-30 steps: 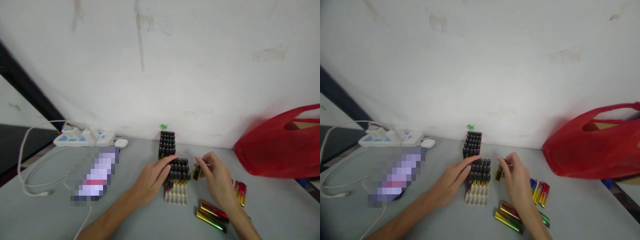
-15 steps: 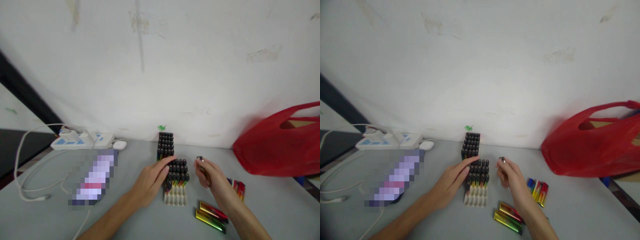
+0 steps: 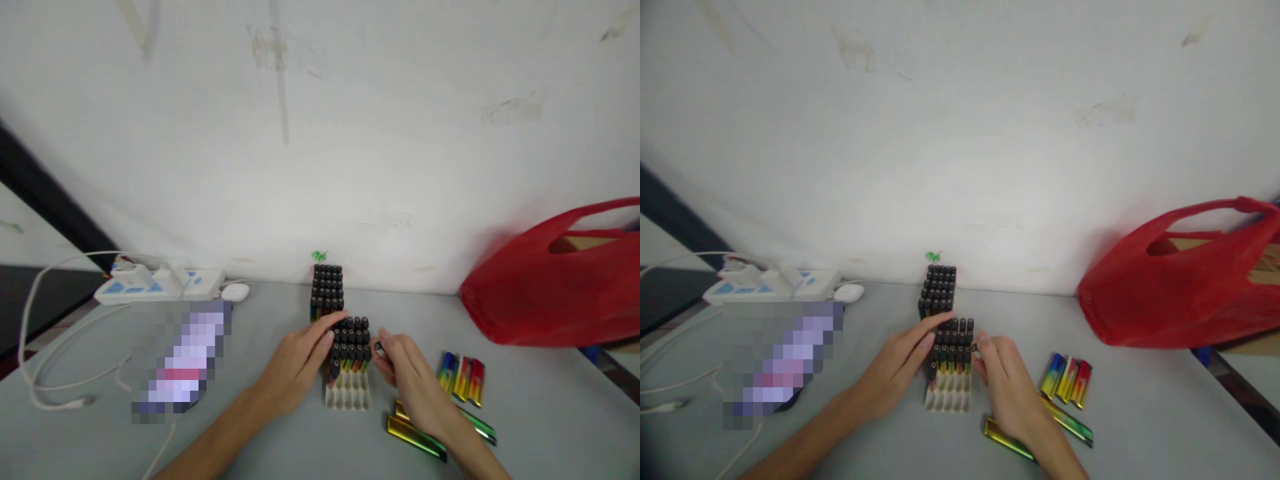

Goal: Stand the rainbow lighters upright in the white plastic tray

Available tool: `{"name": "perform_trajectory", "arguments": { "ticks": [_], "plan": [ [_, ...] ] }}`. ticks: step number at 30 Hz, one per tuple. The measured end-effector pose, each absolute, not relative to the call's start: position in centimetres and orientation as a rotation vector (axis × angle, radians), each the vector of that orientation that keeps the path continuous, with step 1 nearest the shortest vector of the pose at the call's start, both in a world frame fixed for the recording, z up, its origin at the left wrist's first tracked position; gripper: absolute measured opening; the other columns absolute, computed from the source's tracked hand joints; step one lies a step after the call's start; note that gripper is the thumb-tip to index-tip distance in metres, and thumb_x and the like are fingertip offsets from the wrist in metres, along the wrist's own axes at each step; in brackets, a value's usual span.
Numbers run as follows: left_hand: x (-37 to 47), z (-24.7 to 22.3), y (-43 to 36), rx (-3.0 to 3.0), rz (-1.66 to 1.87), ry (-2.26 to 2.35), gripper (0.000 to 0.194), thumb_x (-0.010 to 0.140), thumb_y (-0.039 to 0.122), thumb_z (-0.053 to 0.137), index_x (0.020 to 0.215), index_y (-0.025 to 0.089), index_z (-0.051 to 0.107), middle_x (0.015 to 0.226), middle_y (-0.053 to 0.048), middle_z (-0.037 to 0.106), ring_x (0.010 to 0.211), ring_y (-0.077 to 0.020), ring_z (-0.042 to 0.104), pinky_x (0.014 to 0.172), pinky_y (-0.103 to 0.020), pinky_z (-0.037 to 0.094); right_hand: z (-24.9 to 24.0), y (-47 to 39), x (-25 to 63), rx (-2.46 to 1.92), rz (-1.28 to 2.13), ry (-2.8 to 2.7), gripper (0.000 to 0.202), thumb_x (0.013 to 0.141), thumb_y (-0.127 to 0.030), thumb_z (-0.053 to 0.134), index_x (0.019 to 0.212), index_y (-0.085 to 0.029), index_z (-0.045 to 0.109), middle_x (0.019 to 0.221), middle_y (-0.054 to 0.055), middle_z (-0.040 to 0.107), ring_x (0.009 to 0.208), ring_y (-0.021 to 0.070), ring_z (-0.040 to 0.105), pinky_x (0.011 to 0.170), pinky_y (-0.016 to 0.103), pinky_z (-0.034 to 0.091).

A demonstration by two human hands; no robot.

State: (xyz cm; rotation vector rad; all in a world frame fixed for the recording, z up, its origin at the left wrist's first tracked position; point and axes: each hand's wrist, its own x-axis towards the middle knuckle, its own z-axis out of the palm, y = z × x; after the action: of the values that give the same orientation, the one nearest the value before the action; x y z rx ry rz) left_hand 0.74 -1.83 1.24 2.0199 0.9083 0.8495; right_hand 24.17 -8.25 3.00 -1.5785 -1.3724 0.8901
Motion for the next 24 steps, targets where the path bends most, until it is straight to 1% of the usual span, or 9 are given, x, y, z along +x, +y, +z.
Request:
{"name": "perform_trajectory", "arguments": {
  "ticks": [3, 6, 10, 14, 16, 19, 21, 24],
  "plan": [
    [0.8, 1.4, -1.8, 2.020, 0.850, 0.913, 0.045, 0.122, 0.044, 0.040, 0.163, 0.037, 0.059, 0.157, 0.002, 0.073, 0.139, -0.0227, 0.072, 0.122, -0.033, 0.050, 2.8, -8.5, 24.1, -1.574, 0.911, -1.328, 0.067, 0.106, -0.085, 0.042, 0.084, -0.025, 0.062, 0.083, 0.002, 0.059, 0.076, 0.0235, 0.057, 0.068, 0.036, 0.054],
    [0.8, 1.5, -1.8, 2.014, 0.837, 0.913, 0.045, 0.123, 0.044, 0.040, 0.163, 0.037, 0.059, 0.156, 0.002, 0.073, 0.138, -0.0219, 0.072, 0.121, -0.032, 0.051, 2.7, -8.6, 23.9, -1.542, 0.895, -1.324, 0.067, 0.106, -0.085, 0.043, 0.083, -0.025, 0.064, 0.081, 0.002, 0.060, 0.074, 0.0236, 0.056, 0.066, 0.036, 0.053],
    [0.7, 1.4, -1.9, 2.019, 0.847, 0.910, 0.046, 0.122, 0.044, 0.039, 0.163, 0.036, 0.058, 0.158, 0.002, 0.072, 0.140, -0.0225, 0.071, 0.123, -0.033, 0.050, 3.0, -8.2, 23.8, -1.565, 0.907, -1.313, 0.069, 0.106, -0.085, 0.041, 0.075, -0.026, 0.058, 0.076, 0.002, 0.058, 0.072, 0.0234, 0.053, 0.064, 0.035, 0.049],
    [0.7, 1.5, -1.9, 2.025, 0.838, 0.911, 0.046, 0.122, 0.045, 0.039, 0.163, 0.036, 0.058, 0.158, 0.002, 0.072, 0.141, -0.0234, 0.071, 0.123, -0.034, 0.051, 3.4, -7.4, 23.8, -1.509, 0.926, -1.388, 0.069, 0.108, -0.083, 0.038, 0.070, -0.027, 0.048, 0.071, -0.001, 0.049, 0.071, 0.0214, 0.047, 0.066, 0.034, 0.043],
    [0.7, 1.5, -1.9, 2.027, 0.837, 0.914, 0.046, 0.122, 0.044, 0.039, 0.164, 0.037, 0.058, 0.159, 0.002, 0.071, 0.142, -0.0229, 0.070, 0.124, -0.034, 0.050, 3.6, -7.1, 23.7, -1.426, 0.965, -1.374, 0.064, 0.111, -0.077, 0.040, 0.074, -0.026, 0.047, 0.075, -0.002, 0.047, 0.072, 0.0200, 0.046, 0.066, 0.032, 0.041],
    [0.7, 1.4, -1.8, 2.031, 0.835, 0.921, 0.046, 0.122, 0.044, 0.039, 0.164, 0.037, 0.058, 0.160, 0.002, 0.071, 0.142, -0.0225, 0.070, 0.123, -0.034, 0.050, 3.8, -7.0, 23.7, -1.349, 1.000, -1.317, 0.055, 0.114, -0.069, 0.045, 0.083, -0.024, 0.052, 0.078, -0.002, 0.046, 0.074, 0.0183, 0.043, 0.064, 0.030, 0.037],
    [0.8, 1.3, -1.7, 2.032, 0.832, 0.918, 0.047, 0.122, 0.045, 0.038, 0.164, 0.036, 0.058, 0.160, 0.001, 0.071, 0.141, -0.0230, 0.071, 0.123, -0.035, 0.051, 4.0, -7.0, 23.7, -1.328, 0.992, -1.304, 0.053, 0.114, -0.069, 0.045, 0.089, -0.023, 0.057, 0.076, -0.003, 0.043, 0.072, 0.0177, 0.041, 0.062, 0.029, 0.034],
    [0.8, 1.2, -1.7, 2.029, 0.841, 0.919, 0.047, 0.122, 0.045, 0.039, 0.164, 0.035, 0.059, 0.159, 0.000, 0.071, 0.140, -0.0241, 0.072, 0.122, -0.036, 0.052, 4.1, -6.9, 23.8, -1.291, 1.042, -1.253, 0.053, 0.112, -0.073, 0.048, 0.102, -0.023, 0.063, 0.074, -0.005, 0.040, 0.068, 0.0169, 0.039, 0.060, 0.028, 0.032]
  ]
}}
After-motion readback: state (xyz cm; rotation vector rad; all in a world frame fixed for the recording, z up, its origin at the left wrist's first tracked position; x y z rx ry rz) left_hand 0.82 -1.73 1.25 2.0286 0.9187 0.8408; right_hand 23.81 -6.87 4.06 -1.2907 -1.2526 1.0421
